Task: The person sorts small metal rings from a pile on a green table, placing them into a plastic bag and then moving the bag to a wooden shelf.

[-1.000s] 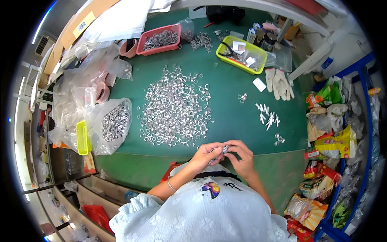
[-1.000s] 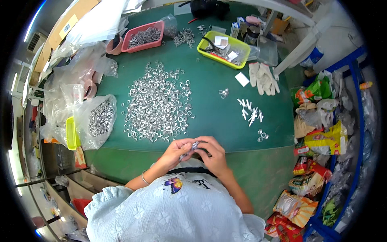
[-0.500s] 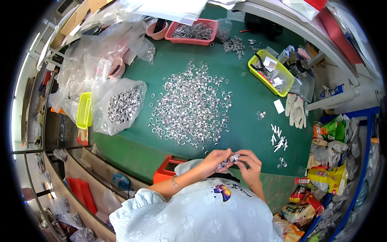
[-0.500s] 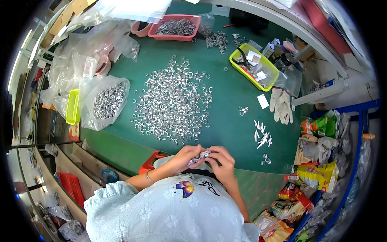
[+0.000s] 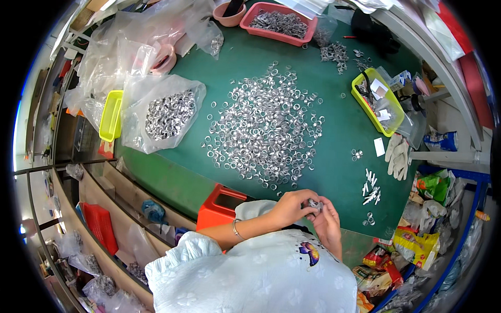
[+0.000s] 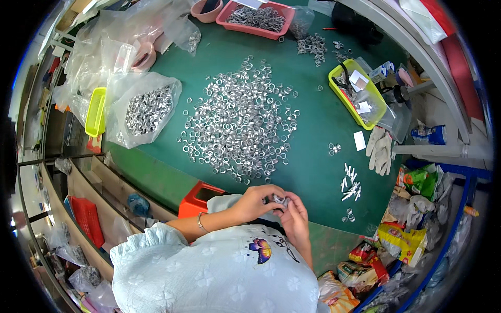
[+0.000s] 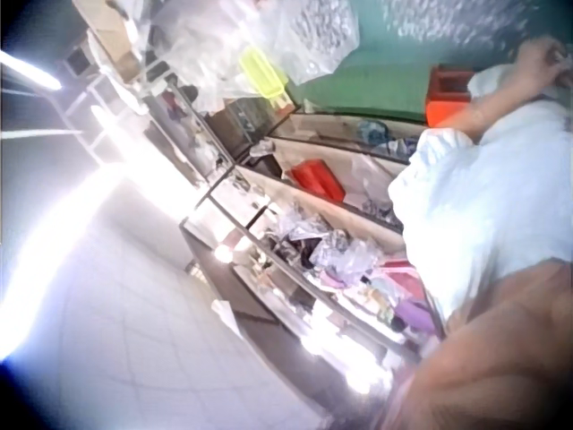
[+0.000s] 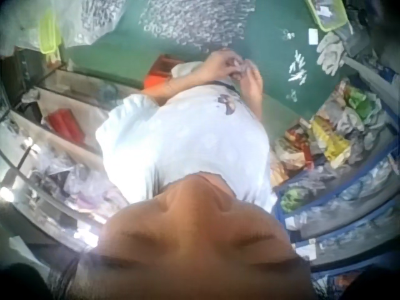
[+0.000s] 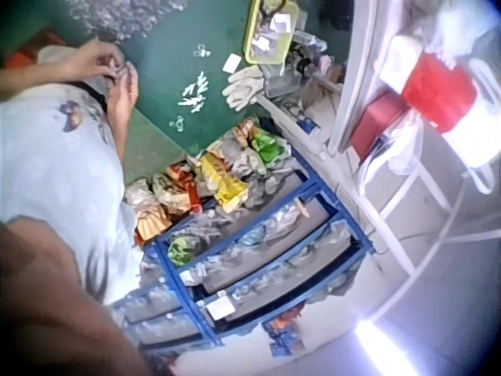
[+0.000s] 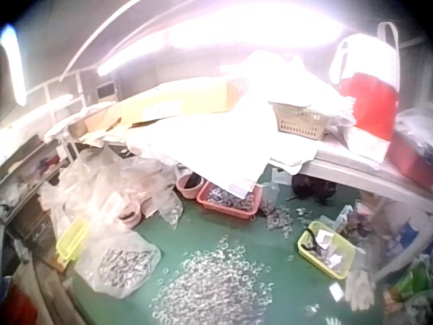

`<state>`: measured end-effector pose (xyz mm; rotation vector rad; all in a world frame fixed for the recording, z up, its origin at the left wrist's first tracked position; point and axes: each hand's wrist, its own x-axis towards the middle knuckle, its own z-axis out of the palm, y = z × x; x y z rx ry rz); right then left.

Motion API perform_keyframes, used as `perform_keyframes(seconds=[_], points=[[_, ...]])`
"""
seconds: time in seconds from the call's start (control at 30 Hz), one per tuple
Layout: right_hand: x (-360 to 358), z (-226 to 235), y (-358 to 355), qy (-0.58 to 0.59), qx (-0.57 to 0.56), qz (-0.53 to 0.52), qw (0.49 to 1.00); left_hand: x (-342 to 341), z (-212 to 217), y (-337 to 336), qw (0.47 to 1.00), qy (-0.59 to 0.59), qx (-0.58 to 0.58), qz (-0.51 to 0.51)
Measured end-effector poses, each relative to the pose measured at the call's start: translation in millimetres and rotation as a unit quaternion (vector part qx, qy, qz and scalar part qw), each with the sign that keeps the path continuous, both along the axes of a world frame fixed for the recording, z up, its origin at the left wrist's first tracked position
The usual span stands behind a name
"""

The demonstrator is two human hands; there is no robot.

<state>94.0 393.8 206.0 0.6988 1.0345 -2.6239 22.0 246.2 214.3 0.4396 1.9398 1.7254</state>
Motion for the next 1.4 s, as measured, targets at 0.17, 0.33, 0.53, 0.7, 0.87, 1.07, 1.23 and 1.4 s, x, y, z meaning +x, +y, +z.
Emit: perform_keyframes(seconds=[0.17,0.33,0.53,0.7,0.87,1.07,1.23,1.4], points=[[-4.8,6.0,-10.9,-0.046,-0.029,0.019,0.998,-1.2,-4.1,-8.2,0.996,0.071,-0.015,-0.048],[-1.1,2.6,-13.6,-0.056,0.047,0.011,0.997,-7.5,-9.8,-6.9,0.996,0.066,0.036,-0.056],[25.5,-13.7,-26.8,-0.007,0.118,-0.056,0.991,-9.1,-15.4,-6.5,0.992,0.014,0.076,-0.103],[46.6,-10.0,-31.6,-0.024,0.13,-0.073,0.989,-9.5,-19.6,-2.2,0.98,0.028,0.1,-0.167],[55.4,-7.0,-25.1,-0.02,0.153,-0.171,0.973,5.4,-11.2,17.8,0.993,0.033,0.039,-0.102],[79.3,18.5,-3.2,0.002,0.364,-0.109,0.925,47.1,-2.9,44.4,0.971,0.218,-0.001,-0.103],[129.9,17.2,32.8,0.015,0.417,-0.177,0.892,89.7,16.0,85.9,0.96,0.27,0.011,-0.072],[161.9,25.9,73.0,0.027,0.245,-0.316,0.916,99.3,15.6,105.4,0.987,-0.16,0.018,-0.004]])
